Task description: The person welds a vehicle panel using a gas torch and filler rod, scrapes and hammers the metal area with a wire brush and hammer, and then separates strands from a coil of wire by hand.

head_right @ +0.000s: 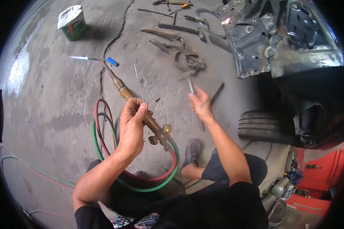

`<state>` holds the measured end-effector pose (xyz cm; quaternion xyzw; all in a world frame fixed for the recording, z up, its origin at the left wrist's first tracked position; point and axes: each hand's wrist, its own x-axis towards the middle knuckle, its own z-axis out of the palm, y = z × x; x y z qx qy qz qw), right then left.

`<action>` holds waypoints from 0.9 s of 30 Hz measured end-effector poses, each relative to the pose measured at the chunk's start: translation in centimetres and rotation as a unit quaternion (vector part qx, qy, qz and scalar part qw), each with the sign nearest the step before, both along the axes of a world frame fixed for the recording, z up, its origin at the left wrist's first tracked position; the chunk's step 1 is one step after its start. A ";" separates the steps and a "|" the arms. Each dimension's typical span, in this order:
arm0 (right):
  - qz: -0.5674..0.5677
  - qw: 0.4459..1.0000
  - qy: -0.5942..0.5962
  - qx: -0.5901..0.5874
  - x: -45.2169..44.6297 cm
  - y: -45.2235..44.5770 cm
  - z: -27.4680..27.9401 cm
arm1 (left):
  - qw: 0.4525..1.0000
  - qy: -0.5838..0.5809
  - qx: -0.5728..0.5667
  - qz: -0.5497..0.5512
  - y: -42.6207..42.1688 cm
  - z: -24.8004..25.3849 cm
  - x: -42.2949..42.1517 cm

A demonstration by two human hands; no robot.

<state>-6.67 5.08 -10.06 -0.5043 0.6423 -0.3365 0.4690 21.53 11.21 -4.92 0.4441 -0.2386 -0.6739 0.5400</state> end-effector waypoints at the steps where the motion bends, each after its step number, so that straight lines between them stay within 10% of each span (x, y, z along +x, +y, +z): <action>1: -0.049 0.999 -0.018 0.002 -1.3 0.5 0.9 | 1.000 -0.006 -0.002 -0.001 -0.1 -0.5 -0.2; 12: -0.250 0.957 -0.110 -0.096 -1.1 6.4 5.4 | 0.999 -0.017 -0.009 0.037 -4.9 -6.8 -3.8; 27: -0.134 0.860 -0.434 -0.234 -1.1 -5.2 5.4 | 0.994 -0.060 -0.036 -0.084 -0.1 -3.9 -7.1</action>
